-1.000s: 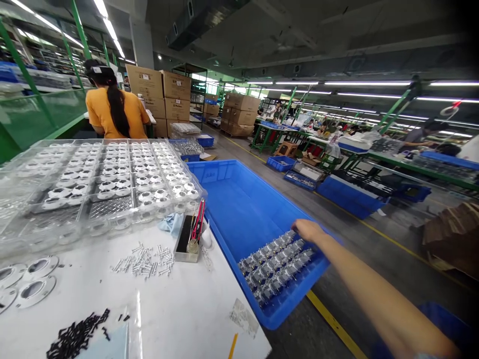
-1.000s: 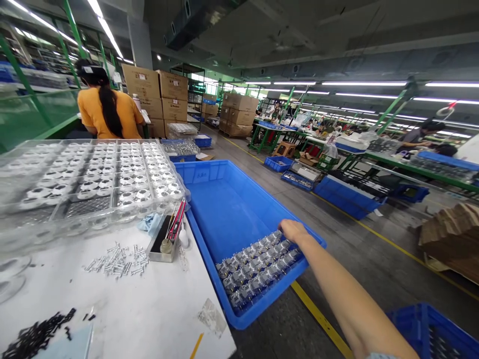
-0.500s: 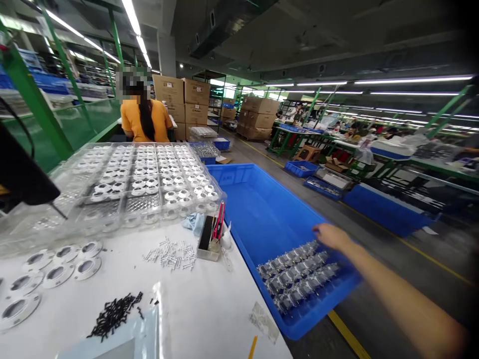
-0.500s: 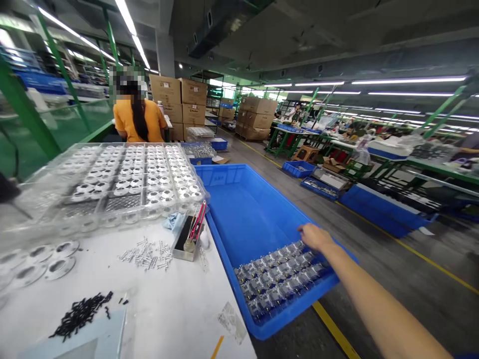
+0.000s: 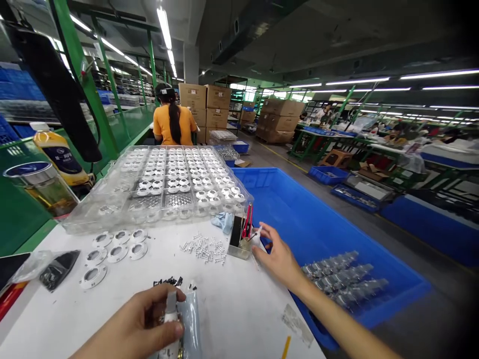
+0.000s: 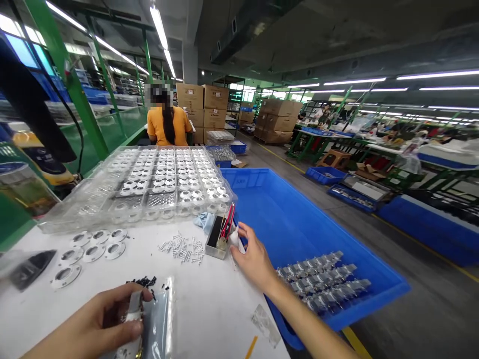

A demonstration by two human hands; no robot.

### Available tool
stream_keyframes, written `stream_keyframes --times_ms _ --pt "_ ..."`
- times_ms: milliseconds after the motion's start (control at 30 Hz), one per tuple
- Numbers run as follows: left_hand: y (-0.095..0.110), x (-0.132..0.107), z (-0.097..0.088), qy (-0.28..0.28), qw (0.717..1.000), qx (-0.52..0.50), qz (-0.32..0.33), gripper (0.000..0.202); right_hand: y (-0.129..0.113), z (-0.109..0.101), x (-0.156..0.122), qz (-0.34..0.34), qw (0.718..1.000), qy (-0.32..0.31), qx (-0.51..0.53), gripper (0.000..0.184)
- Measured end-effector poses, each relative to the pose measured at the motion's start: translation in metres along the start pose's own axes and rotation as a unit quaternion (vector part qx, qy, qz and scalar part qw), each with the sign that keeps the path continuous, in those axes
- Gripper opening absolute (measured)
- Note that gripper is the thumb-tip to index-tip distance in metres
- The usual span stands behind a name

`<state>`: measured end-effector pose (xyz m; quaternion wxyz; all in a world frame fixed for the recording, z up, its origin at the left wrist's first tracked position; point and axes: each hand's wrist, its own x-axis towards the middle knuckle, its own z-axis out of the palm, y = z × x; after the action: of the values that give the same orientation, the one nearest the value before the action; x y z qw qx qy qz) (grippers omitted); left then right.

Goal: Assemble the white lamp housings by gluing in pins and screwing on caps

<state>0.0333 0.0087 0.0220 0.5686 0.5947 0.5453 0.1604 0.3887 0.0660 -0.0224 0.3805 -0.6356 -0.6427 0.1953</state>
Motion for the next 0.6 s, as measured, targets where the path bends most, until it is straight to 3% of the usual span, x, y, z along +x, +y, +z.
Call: stream_keyframes --times_ms 133,300,400,500,600 --pt "-0.013 0.003 -0.004 -0.053 0.988 -0.146 0.027 0.065 -0.006 -0.004 -0.004 0.028 0.998 0.045 0.034 0.044" --pt "-0.013 -0.006 -0.027 -0.021 0.994 -0.091 0.054 0.049 -0.048 -0.002 -0.048 0.048 0.982 0.141 0.114 0.046" --pt "-0.006 -0.011 -0.035 -0.016 0.991 -0.119 0.051 0.043 -0.075 0.016 -0.081 0.07 0.977 0.13 0.151 0.049" --pt "-0.008 -0.011 -0.036 -0.016 0.989 -0.144 0.039 0.042 -0.086 0.04 -0.109 0.107 0.976 0.104 0.159 0.053" --pt "-0.015 -0.011 -0.034 -0.03 0.989 -0.142 0.041 0.038 -0.092 0.058 -0.124 0.132 0.954 0.174 0.205 0.044"
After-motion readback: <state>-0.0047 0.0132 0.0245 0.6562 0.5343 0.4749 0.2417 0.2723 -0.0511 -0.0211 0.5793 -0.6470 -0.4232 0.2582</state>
